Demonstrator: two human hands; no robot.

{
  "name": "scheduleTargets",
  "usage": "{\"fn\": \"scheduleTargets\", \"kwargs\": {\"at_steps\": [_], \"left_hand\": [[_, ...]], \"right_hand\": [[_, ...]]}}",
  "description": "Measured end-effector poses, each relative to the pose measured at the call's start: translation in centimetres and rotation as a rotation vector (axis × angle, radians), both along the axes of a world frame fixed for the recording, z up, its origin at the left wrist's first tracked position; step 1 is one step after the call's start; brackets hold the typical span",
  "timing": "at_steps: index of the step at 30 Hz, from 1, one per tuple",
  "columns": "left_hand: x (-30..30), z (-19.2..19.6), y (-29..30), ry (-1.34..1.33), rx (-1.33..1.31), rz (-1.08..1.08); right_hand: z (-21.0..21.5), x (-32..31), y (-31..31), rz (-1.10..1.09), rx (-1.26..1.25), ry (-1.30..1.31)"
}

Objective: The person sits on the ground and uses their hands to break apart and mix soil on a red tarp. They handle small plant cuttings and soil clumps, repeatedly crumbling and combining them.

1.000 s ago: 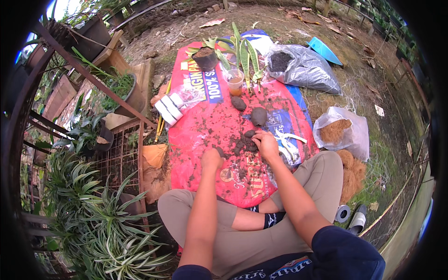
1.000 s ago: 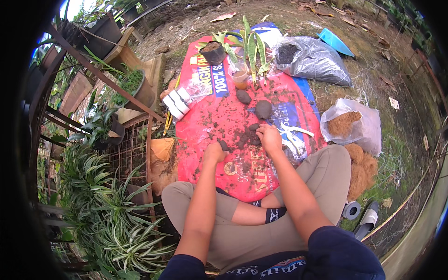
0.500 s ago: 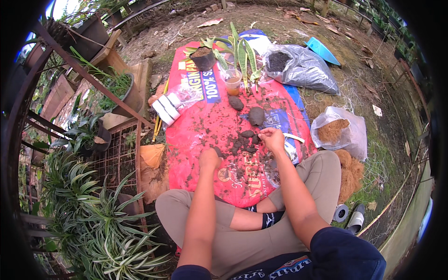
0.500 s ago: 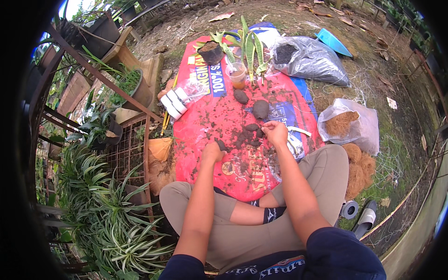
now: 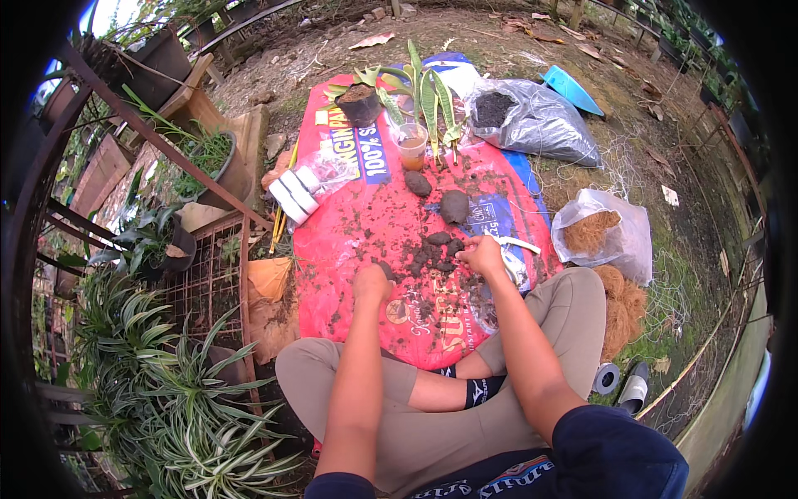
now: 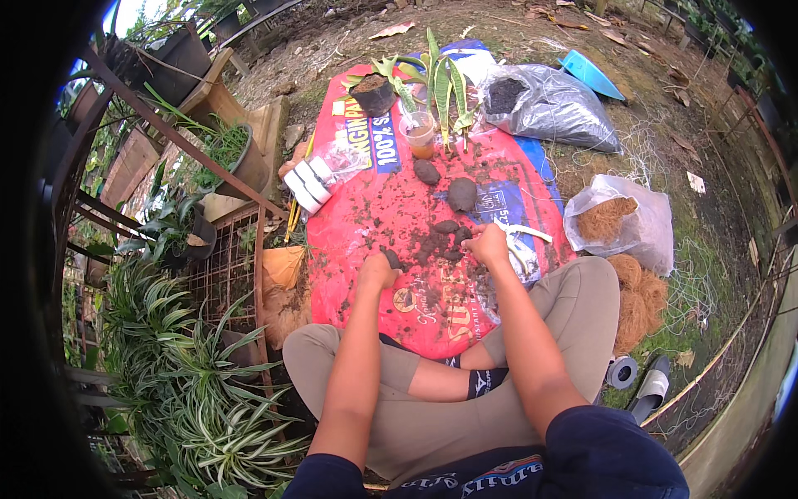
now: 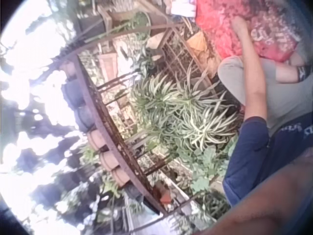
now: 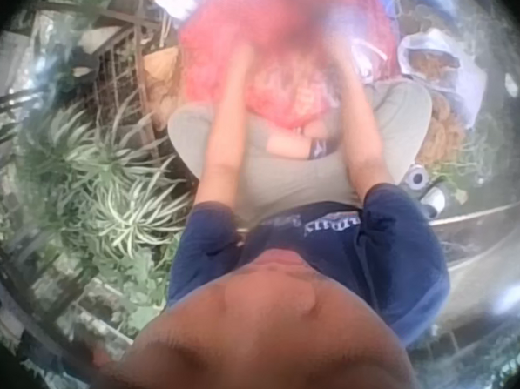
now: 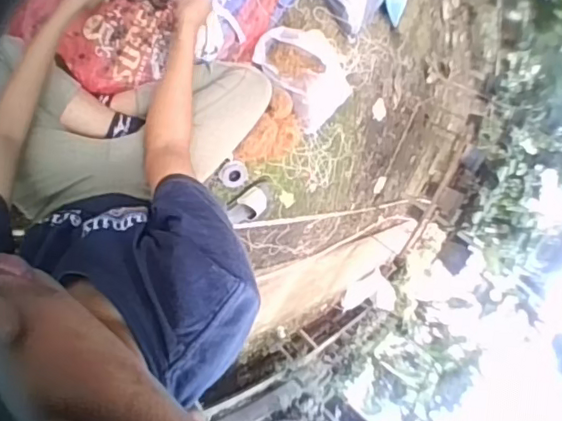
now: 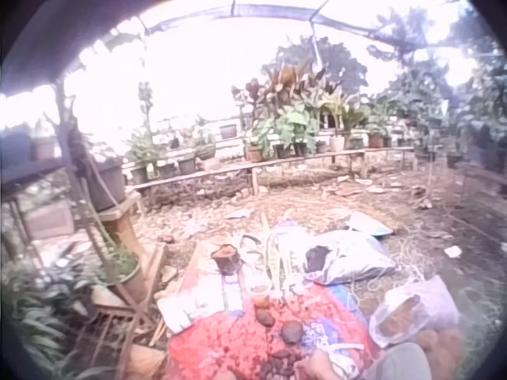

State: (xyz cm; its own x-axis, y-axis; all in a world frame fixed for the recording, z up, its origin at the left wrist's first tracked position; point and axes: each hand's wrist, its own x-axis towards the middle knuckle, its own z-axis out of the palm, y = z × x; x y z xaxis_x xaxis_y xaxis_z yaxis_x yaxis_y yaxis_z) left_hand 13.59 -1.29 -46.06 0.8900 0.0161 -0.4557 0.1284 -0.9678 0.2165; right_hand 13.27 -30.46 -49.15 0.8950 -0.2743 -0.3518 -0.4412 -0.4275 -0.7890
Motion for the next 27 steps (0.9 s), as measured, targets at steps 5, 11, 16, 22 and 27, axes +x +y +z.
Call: {"fn": "scheduleTargets", "kwargs": {"at_steps": [5, 11, 16, 22, 27], "left_hand": [[0.3, -0.3, 0.1, -0.002, -0.004, -0.022], [0.0, -0.1, -0.1, 0.014, -0.006, 0.004], [0.2, -0.7, 0.0, 0.015, -0.020, -0.013], [0.1, -0.4, -0.2, 0.020, -0.004, 0.005], [0.1, -0.4, -0.1, 0.023, 0.008, -0.012]], "right_hand": [[-2.4, -0.7, 2.1, -0.003, -0.277, -0.118], [-0.8, -0.5, 3.8, 0.027, 0.038, -0.142], [0.3, 1.1, 2.4, -0.074, 0.466, -0.279], [2.1, 1.2, 0.0, -0.136, 0.393, -0.326], [0.8, -0.4, 1.5, 0.123, -0.119, -0.145]]}}
